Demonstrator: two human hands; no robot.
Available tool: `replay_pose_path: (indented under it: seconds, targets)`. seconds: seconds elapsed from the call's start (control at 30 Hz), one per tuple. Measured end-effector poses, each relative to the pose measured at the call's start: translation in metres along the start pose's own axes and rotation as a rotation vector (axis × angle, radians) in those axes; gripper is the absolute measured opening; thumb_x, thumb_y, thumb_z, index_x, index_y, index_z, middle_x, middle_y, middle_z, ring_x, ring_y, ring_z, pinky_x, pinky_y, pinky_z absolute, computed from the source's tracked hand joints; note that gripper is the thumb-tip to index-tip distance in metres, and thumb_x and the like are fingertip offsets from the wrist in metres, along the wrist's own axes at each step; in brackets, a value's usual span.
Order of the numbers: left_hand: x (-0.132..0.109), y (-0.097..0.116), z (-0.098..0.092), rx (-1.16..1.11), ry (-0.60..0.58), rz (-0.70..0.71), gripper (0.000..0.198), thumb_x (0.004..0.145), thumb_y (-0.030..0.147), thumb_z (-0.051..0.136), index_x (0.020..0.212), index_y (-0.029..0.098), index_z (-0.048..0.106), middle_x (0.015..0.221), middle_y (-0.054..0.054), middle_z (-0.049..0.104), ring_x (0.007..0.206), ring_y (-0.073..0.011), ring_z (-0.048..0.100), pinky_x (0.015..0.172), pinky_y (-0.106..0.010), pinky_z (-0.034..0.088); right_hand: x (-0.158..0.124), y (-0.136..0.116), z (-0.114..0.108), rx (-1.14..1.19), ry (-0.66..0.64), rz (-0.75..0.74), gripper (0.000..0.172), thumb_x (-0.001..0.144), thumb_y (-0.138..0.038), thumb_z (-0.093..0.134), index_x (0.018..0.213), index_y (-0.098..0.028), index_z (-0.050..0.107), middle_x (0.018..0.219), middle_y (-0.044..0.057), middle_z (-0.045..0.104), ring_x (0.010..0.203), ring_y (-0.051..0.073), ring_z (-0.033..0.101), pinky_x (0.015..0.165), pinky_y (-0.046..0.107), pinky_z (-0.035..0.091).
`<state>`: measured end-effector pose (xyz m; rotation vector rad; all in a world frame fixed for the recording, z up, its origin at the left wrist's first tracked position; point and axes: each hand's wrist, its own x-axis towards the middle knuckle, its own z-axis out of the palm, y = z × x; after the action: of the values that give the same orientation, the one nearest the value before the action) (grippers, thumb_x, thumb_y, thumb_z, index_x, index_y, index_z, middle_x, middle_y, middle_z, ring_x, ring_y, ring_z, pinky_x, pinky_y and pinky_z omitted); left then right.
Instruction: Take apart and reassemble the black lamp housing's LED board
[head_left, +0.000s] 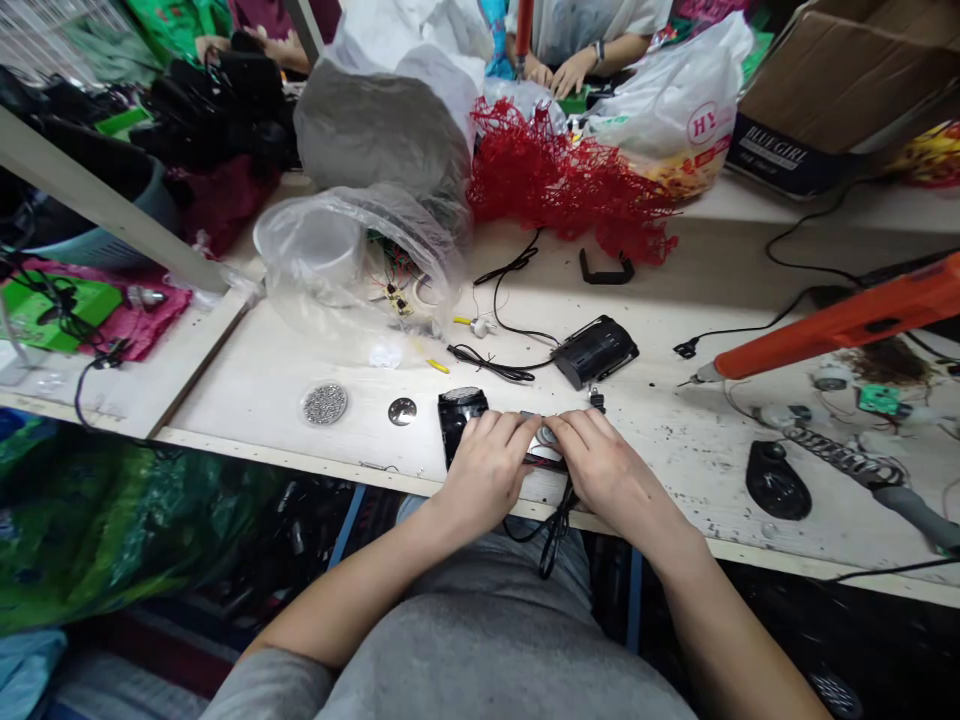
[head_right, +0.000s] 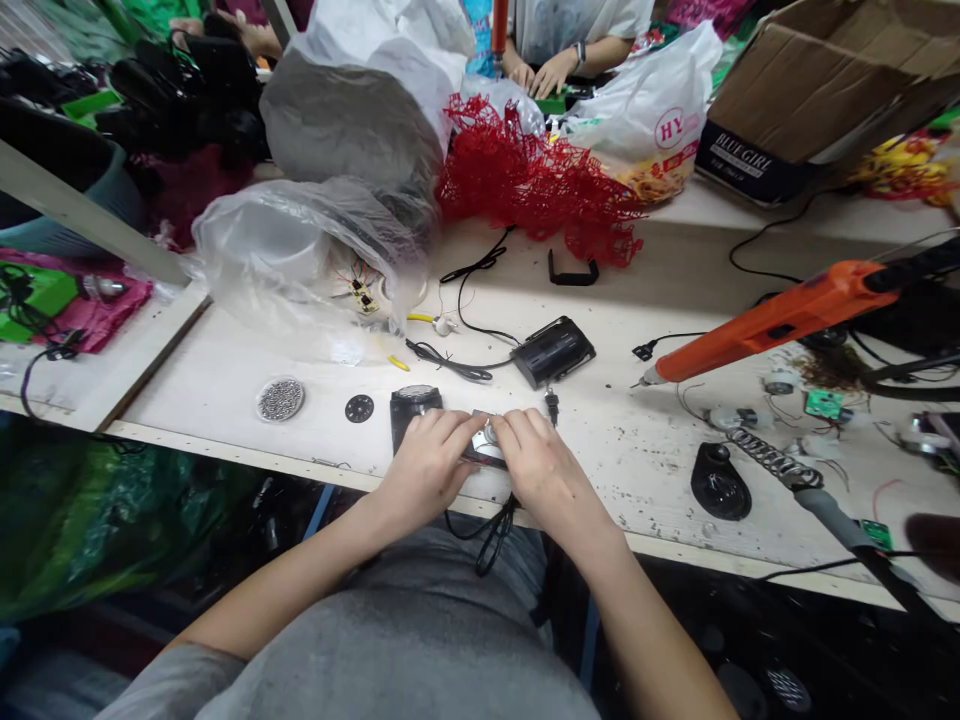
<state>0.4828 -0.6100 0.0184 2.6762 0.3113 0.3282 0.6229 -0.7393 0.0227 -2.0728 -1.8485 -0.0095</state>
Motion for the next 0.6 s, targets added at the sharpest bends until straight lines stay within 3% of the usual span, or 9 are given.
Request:
replay_pose_path:
  seconds: [0.3, 0.4, 0.53, 0.6]
  targets:
    - [-0.001, -0.006, 0.004, -0.081, -0.030, 0.043, 0.036, 0.088, 0.007, 0.057, 0.122, 0.017, 0.051, 0.110, -0.009, 0.063, 0.109, -0.0263, 0.061, 0.093, -0.042, 0.048, 0.002, 0.001, -0.005, -0.097, -0.094, -0.008, 0.035, 0.091, 0.003, 0.035, 0.111, -0.011, 0.060, 0.095, 0.013, 0.057, 0.088, 0.027, 0.052, 0.076, 0.042, 0.054]
    - [0.002, -0.008, 0.005, -0.119, -0.036, 0.028, 0.040, 0.088, 0.011, 0.062, 0.125, 0.017, 0.051, 0.118, -0.011, 0.062, 0.111, -0.0280, 0.060, 0.093, -0.044, 0.050, 0.005, 0.004, -0.001, -0.014, -0.089, 0.006, 0.035, 0.092, 0.002, 0.036, 0.115, -0.011, 0.060, 0.097, 0.013, 0.059, 0.091, 0.026, 0.054, 0.077, 0.040, 0.055]
    - [0.007, -0.013, 0.006, -0.182, -0.030, 0.014, 0.048, 0.087, 0.016, 0.068, 0.131, 0.020, 0.050, 0.129, -0.012, 0.060, 0.119, -0.0303, 0.058, 0.100, -0.050, 0.049, -0.002, 0.001, -0.003, 0.142, 0.025, 0.028, 0.036, 0.097, -0.007, 0.041, 0.129, -0.014, 0.056, 0.102, 0.012, 0.062, 0.095, 0.025, 0.060, 0.081, 0.042, 0.058]
    - [0.009, -0.017, 0.005, -0.213, -0.025, 0.023, 0.051, 0.086, 0.018, 0.070, 0.133, 0.021, 0.050, 0.130, -0.012, 0.061, 0.121, -0.0302, 0.057, 0.103, -0.051, 0.049, -0.012, 0.003, -0.014, 0.138, 0.221, 0.070, 0.039, 0.095, -0.011, 0.051, 0.132, -0.021, 0.057, 0.105, 0.010, 0.064, 0.097, 0.025, 0.062, 0.084, 0.043, 0.057]
